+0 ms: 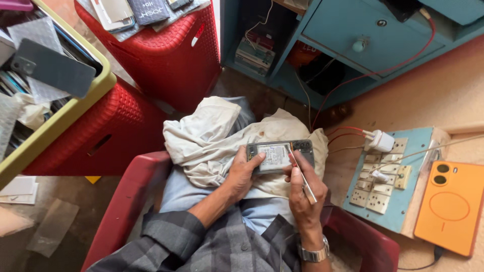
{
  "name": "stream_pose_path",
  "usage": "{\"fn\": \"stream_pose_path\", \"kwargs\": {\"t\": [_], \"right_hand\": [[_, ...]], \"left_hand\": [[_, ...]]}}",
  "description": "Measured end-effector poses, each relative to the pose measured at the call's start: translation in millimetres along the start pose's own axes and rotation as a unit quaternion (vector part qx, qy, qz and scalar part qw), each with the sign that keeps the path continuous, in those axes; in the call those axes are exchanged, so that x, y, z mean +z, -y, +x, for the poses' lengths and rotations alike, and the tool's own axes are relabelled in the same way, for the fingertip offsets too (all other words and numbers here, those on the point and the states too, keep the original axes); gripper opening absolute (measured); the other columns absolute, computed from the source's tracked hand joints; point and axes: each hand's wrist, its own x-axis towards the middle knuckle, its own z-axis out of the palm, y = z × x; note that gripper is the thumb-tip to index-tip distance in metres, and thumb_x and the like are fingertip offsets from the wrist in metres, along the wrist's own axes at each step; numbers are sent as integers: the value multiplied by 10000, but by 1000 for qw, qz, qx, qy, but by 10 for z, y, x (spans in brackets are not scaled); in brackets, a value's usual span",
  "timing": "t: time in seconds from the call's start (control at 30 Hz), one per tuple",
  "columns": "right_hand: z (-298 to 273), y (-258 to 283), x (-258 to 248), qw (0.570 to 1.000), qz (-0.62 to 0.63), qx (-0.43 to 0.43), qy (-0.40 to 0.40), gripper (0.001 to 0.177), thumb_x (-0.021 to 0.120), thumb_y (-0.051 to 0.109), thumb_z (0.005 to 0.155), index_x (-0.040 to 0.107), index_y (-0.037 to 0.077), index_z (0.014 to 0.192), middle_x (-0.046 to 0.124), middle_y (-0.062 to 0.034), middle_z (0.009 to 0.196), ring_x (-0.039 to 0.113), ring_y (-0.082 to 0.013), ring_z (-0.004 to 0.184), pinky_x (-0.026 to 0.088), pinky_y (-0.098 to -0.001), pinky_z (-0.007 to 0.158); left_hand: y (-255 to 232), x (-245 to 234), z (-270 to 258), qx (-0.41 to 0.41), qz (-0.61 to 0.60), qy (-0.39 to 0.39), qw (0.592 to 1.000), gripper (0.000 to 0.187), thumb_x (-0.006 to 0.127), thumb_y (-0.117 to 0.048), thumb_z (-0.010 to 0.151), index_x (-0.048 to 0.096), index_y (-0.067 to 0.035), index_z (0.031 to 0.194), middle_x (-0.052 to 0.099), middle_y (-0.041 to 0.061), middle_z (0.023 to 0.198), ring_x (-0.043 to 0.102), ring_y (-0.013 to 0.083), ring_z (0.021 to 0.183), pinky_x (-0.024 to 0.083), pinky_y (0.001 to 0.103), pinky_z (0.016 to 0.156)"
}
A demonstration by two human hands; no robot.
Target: The person uses a small blue electric tool and a white pointed object to pry apart the casing and work on the internal battery of a mobile phone while sitting.
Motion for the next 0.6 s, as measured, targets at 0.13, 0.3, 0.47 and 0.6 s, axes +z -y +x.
{"fn": "stream_pose_path", "kwargs": {"t": [0.13, 0.3, 0.47, 0.6], "right_hand": [[108, -77, -83, 996, 33, 25, -73, 297, 538, 147, 1074, 666, -14, 1288, 775, -127, 1056, 742, -156, 881, 626, -275, 770], [163, -243, -134, 992, -38, -34, -113, 269, 583, 99, 1075, 675, -39, 1286, 755, -165, 1133, 738, -200, 973, 609, -302, 868], [189, -310, -144, 989, -80, -41, -114, 265, 611, 120, 1064, 696, -28, 1266, 761, -169, 1116, 749, -207, 997, 608, -313, 863], [205, -304, -123, 985, -140, -31, -98, 251, 629, 117, 1033, 720, -8, 1231, 772, -156, 1032, 756, -209, 889, 605, -319, 754]], "left_hand": [[3, -78, 46, 68, 98, 30, 992, 361, 644, -126, 989, 521, -35, 1316, 639, 69, 1176, 603, 135, 1088, 514, 273, 965], [1, -75, 0, 66, 157, 24, 985, 340, 642, -164, 993, 516, -39, 1283, 636, 47, 1114, 599, 117, 1034, 526, 267, 907], [10, -69, 3, 76, 176, 18, 981, 352, 646, -178, 1001, 509, -37, 1292, 634, 48, 1106, 591, 109, 1020, 520, 259, 896], [-7, -66, -2, 62, 180, 10, 982, 348, 642, -183, 996, 508, -49, 1288, 641, 45, 1097, 597, 108, 1006, 526, 257, 879]]}}
